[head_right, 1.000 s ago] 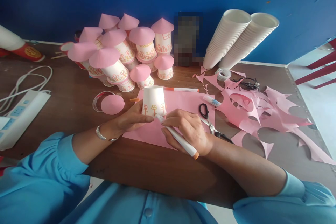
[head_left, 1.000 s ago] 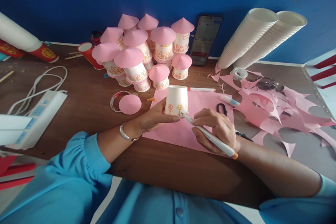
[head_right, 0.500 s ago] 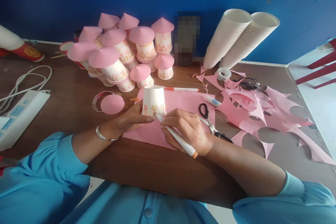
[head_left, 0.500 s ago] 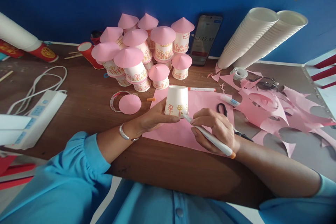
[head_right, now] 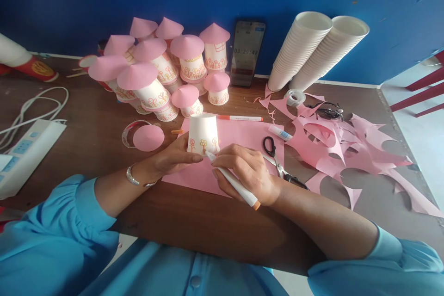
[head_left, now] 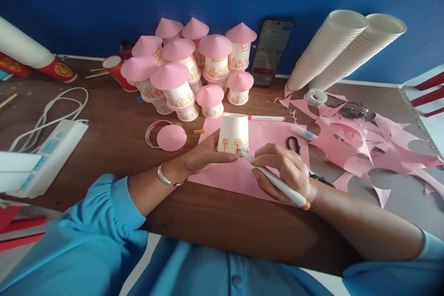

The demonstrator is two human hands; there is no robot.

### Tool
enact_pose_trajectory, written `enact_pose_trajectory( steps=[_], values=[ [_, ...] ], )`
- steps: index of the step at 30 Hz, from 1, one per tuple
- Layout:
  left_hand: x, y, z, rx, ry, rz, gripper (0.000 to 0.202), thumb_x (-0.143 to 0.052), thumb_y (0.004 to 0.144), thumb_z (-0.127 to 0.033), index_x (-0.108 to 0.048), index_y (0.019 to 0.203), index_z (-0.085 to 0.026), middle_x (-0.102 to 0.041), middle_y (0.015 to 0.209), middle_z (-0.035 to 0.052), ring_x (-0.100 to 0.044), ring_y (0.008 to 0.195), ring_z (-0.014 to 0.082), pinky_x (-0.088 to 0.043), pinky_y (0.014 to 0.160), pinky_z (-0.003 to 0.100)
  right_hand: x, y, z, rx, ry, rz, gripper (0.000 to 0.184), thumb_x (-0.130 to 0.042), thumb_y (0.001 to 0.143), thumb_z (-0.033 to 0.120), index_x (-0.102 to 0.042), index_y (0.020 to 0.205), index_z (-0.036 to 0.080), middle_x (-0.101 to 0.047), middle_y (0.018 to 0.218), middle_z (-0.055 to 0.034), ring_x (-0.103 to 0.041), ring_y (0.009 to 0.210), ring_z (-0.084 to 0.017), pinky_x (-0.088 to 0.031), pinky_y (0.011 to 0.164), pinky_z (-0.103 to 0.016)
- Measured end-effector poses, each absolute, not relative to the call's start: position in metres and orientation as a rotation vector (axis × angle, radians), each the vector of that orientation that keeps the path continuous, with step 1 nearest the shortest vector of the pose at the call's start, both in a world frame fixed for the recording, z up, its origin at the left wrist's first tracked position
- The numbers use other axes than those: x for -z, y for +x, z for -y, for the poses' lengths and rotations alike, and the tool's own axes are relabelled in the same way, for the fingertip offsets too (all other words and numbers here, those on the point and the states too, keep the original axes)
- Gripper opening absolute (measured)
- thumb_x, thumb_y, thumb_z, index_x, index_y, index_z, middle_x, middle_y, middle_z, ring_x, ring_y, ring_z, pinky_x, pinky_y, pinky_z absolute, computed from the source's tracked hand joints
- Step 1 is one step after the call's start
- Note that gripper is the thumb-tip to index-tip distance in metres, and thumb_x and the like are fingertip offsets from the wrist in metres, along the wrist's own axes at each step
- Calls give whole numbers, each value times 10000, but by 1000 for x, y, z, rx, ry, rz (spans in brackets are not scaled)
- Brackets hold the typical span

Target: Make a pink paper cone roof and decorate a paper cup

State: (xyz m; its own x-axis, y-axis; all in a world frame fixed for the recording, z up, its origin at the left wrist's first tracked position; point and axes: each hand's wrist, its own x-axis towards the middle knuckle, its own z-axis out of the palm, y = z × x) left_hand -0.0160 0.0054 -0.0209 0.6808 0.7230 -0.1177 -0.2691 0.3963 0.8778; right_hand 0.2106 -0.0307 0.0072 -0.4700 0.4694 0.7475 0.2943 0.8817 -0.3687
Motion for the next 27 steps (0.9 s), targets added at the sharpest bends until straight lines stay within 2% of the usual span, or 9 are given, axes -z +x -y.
enact_pose_trajectory(
  steps=[6, 15, 21, 27],
  values=[
    [22, -15, -6, -725, 946, -527, 399, -911, 763, -326, -722, 1084, -182, -748, 1017, 67, -687, 977, 220, -522, 946, 383, -5, 211, 30, -208, -583, 2038, 233, -626, 925, 96, -596, 1142, 177, -672, 866, -55, -703, 742, -186, -583, 600, -281],
    [24, -18, -5, -779, 881, -476, 413, -863, 805, -316, -720, 1180, -219, -758, 1189, 97, -694, 1156, 292, -523, 1065, 481, -4, 213, 31, -218, -617, 2041, 271, -631, 937, 118, -597, 1189, 214, -698, 893, -49, -724, 772, -199, -599, 629, -309],
    [23, -16, -5, -789, 877, -463, 413, -856, 808, -284, -715, 1191, -224, -768, 1141, 81, -707, 1128, 273, -523, 1057, 458, -2, 213, 30, -200, -588, 2020, 241, -621, 984, 161, -579, 1220, 180, -697, 944, -85, -735, 833, -210, -619, 648, -310],
    [23, -15, -6, -766, 949, -513, 374, -877, 793, -305, -742, 1123, -192, -766, 1068, 82, -698, 1051, 242, -526, 940, 371, -4, 212, 31, -230, -568, 2068, 235, -622, 980, 129, -589, 1209, 174, -702, 893, -74, -731, 800, -206, -619, 623, -314]
  ],
)
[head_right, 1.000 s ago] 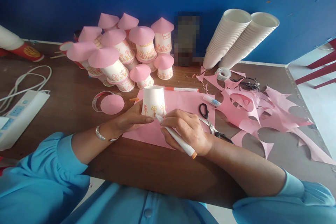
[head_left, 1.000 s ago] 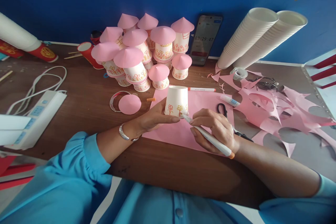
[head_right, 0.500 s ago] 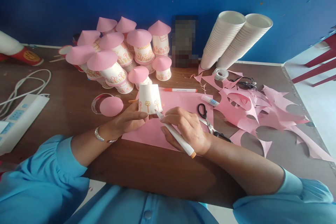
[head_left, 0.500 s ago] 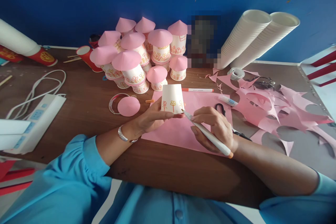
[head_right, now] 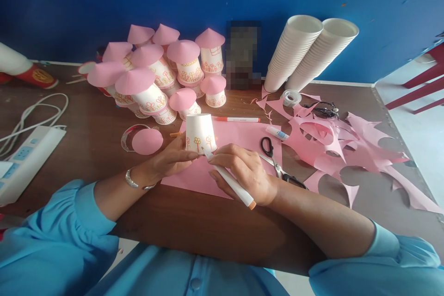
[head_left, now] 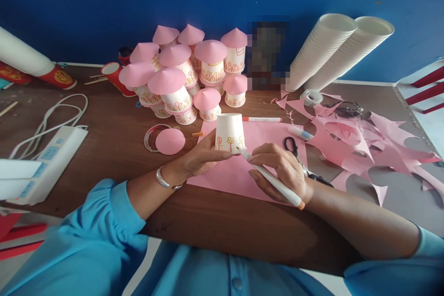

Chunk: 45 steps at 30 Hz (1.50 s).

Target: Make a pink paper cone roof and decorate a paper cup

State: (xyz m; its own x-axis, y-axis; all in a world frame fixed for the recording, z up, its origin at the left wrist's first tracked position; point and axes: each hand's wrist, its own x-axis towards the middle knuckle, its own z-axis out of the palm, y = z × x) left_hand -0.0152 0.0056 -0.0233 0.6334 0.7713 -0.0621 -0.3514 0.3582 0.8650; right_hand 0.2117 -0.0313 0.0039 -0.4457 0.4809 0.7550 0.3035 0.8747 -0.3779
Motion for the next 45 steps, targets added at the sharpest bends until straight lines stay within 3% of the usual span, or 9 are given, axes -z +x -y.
enact_pose_trajectory(
  steps=[12, 45],
  values=[
    [16, -12, -5, -739, 933, -568, 469, -908, 754, -271, -681, 1161, -226, -701, 1068, 43, -647, 1019, 216, -482, 912, 356, -3, 211, 30, -249, -559, 2087, 227, -634, 960, 100, -590, 1170, 174, -697, 859, -64, -705, 748, -186, -606, 607, -302],
    [18, -12, -3, -746, 963, -597, 533, -905, 764, -294, -632, 1217, -224, -707, 1102, 63, -657, 1037, 236, -481, 879, 350, 0, 211, 30, -252, -570, 2103, 262, -627, 954, 95, -596, 1190, 207, -691, 867, -35, -711, 730, -174, -604, 593, -289]
  ],
)
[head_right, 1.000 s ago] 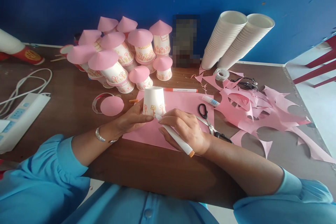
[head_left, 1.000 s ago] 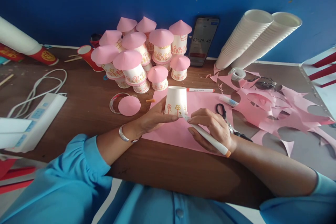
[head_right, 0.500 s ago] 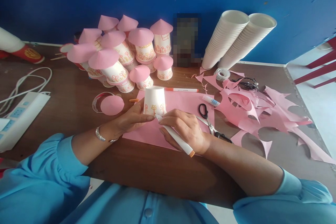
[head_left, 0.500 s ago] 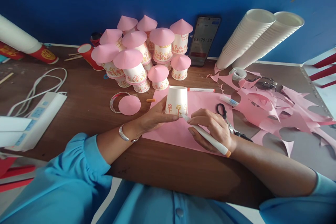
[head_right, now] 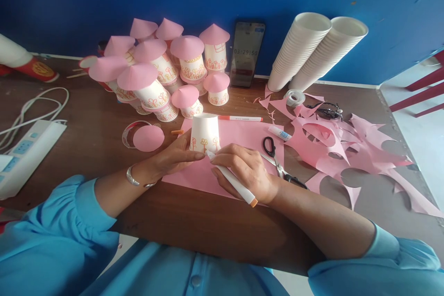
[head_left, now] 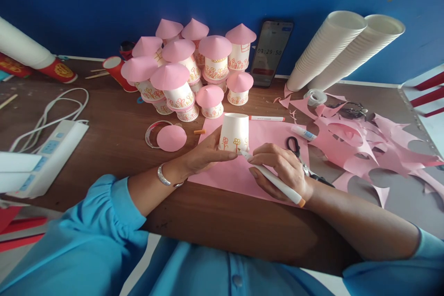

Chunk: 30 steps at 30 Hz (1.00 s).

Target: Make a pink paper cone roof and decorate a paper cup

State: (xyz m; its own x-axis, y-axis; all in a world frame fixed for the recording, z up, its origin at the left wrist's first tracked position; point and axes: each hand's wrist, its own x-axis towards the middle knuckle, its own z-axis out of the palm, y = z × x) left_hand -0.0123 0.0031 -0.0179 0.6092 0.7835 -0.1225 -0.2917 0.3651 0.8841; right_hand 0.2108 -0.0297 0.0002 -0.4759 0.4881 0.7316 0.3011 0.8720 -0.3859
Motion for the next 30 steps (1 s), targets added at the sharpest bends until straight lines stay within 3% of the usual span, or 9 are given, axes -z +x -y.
enact_pose_trajectory(
  steps=[30],
  values=[
    [17, -13, -4, -733, 985, -590, 475, -903, 767, -315, -652, 1158, -215, -717, 1064, 65, -666, 1010, 235, -488, 878, 360, 1, 211, 28, -269, -536, 2093, 316, -645, 932, 74, -607, 1216, 207, -721, 875, -40, -729, 738, -186, -618, 601, -293]
  ],
)
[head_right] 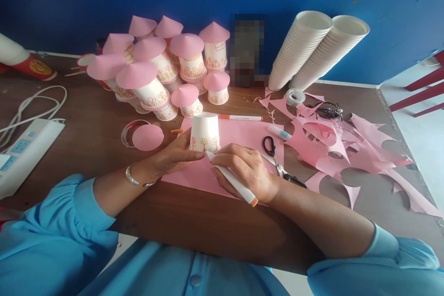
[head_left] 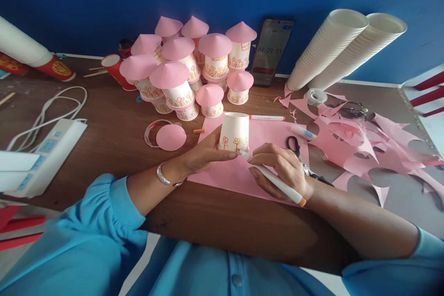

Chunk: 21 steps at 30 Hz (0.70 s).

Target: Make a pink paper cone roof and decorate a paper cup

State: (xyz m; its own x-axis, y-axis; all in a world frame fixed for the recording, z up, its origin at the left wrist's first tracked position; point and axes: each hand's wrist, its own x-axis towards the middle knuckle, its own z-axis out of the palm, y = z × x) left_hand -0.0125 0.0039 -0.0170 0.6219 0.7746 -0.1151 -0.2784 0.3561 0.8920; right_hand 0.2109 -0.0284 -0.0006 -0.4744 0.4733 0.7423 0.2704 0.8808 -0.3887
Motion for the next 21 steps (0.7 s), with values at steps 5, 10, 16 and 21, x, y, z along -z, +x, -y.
enact_pose_trajectory(
  steps=[5, 10, 16, 21],
  values=[
    [16, -12, -4, -733, 973, -597, 507, -906, 757, -309, -649, 1183, -210, -719, 1097, 77, -665, 1038, 248, -486, 886, 364, -1, 212, 28, -269, -541, 2112, 286, -630, 949, 85, -598, 1205, 207, -718, 881, -42, -725, 740, -183, -619, 600, -297],
    [15, -12, -5, -726, 977, -581, 476, -899, 766, -303, -647, 1159, -214, -711, 1076, 64, -663, 1029, 241, -485, 894, 369, -1, 211, 28, -256, -516, 2115, 255, -643, 928, 67, -603, 1161, 162, -726, 880, -64, -721, 766, -187, -622, 631, -292],
    [16, -13, -5, -715, 958, -595, 527, -916, 745, -308, -647, 1186, -210, -720, 1103, 80, -671, 1063, 259, -484, 913, 384, -1, 211, 28, -256, -513, 2121, 251, -638, 931, 66, -599, 1160, 163, -725, 886, -65, -721, 776, -187, -624, 651, -292],
    [19, -14, -4, -722, 944, -583, 517, -911, 761, -284, -636, 1192, -208, -735, 1107, 77, -684, 1056, 250, -489, 919, 377, 0, 211, 28, -255, -520, 2121, 255, -631, 941, 74, -596, 1174, 173, -719, 898, -60, -717, 776, -185, -624, 641, -297]
  ],
)
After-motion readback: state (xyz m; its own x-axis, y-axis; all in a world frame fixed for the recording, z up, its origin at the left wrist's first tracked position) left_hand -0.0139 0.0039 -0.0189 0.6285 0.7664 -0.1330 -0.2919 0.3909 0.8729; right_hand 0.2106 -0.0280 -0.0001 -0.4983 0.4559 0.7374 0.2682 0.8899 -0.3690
